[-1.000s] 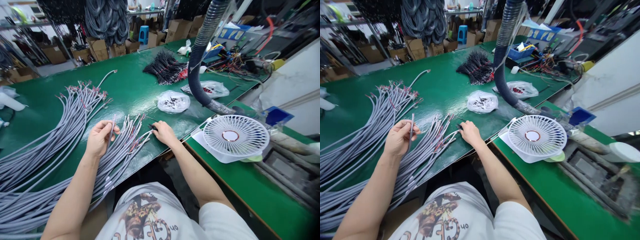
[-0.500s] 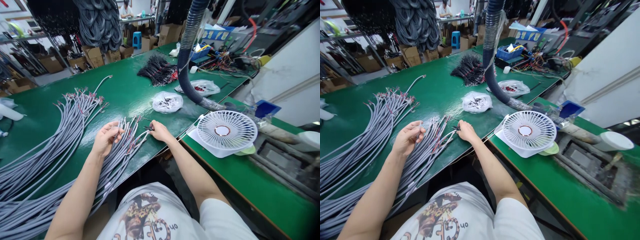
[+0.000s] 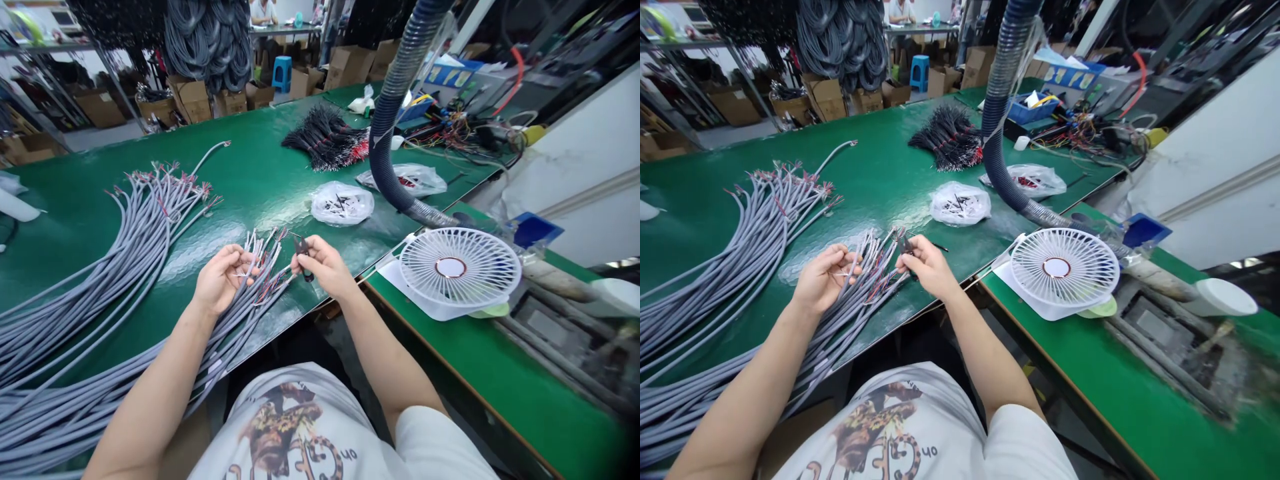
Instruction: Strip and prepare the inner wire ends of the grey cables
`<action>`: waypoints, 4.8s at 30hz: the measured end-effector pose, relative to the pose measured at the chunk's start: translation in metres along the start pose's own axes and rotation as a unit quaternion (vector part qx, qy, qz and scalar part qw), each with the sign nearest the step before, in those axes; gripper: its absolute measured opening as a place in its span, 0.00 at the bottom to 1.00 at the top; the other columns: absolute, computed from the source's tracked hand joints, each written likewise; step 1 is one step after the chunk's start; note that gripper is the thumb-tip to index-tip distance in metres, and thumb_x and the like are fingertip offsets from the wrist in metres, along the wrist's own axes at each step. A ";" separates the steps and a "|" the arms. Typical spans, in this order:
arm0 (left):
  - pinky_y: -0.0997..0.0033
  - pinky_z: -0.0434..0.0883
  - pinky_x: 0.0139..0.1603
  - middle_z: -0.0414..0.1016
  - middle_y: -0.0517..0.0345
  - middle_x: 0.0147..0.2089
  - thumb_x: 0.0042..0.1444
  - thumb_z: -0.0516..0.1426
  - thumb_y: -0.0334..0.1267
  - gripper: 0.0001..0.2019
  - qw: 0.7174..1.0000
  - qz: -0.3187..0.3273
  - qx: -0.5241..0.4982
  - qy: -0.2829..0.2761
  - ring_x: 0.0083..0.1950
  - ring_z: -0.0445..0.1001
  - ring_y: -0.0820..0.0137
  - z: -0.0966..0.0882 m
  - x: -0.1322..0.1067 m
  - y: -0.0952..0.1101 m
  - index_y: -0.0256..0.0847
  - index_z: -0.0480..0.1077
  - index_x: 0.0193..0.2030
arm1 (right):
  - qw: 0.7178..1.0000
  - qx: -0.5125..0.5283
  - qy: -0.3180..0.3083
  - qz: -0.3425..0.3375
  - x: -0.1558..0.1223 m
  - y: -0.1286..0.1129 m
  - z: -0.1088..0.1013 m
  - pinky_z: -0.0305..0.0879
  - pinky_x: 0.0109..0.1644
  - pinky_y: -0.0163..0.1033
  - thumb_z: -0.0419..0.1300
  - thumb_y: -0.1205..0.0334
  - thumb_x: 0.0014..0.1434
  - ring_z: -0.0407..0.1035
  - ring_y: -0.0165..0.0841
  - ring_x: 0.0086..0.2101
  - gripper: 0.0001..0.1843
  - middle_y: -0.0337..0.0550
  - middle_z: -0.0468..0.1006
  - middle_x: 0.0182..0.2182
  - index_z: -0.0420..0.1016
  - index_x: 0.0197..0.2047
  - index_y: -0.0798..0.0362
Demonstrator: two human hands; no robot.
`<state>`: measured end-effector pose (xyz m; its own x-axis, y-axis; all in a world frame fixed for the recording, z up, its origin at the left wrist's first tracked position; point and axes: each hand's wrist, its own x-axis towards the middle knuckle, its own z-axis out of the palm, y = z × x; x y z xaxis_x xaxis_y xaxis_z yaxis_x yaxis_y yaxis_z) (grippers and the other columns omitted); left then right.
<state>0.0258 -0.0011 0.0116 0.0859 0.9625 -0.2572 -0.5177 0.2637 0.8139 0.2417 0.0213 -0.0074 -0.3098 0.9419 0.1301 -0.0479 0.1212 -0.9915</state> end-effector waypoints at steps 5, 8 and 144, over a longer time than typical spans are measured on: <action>0.79 0.68 0.20 0.75 0.57 0.26 0.45 0.64 0.37 0.11 0.997 -0.009 0.050 -0.057 0.23 0.72 0.74 0.006 -0.006 -0.003 0.36 0.67 0.29 | 1.000 0.005 -0.008 -0.005 -0.003 -0.018 0.032 0.53 0.25 0.31 0.62 0.58 0.54 0.56 0.23 0.20 0.15 0.29 0.62 0.21 0.70 0.43 0.54; 0.80 0.67 0.19 0.74 0.57 0.25 0.41 0.67 0.38 0.12 0.995 -0.014 0.070 -0.071 0.22 0.71 0.76 0.009 -0.009 -0.006 0.35 0.70 0.28 | 0.999 -0.035 0.008 -0.035 0.000 -0.023 0.039 0.53 0.26 0.32 0.64 0.58 0.52 0.56 0.23 0.21 0.12 0.32 0.64 0.21 0.73 0.38 0.55; 0.76 0.69 0.31 0.79 0.54 0.30 0.55 0.60 0.38 0.07 0.838 0.316 0.440 -0.068 0.29 0.74 0.73 -0.003 -0.010 -0.007 0.37 0.77 0.32 | 0.988 -0.102 -0.116 0.000 -0.008 0.008 0.024 0.53 0.23 0.31 0.58 0.55 0.57 0.54 0.23 0.17 0.13 0.32 0.63 0.16 0.75 0.31 0.57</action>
<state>0.0255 -0.0125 0.0068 0.1589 0.9096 0.3839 0.3255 -0.4153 0.8495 0.2214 0.0077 -0.0159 -0.5204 0.8476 0.1039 0.1383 0.2038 -0.9692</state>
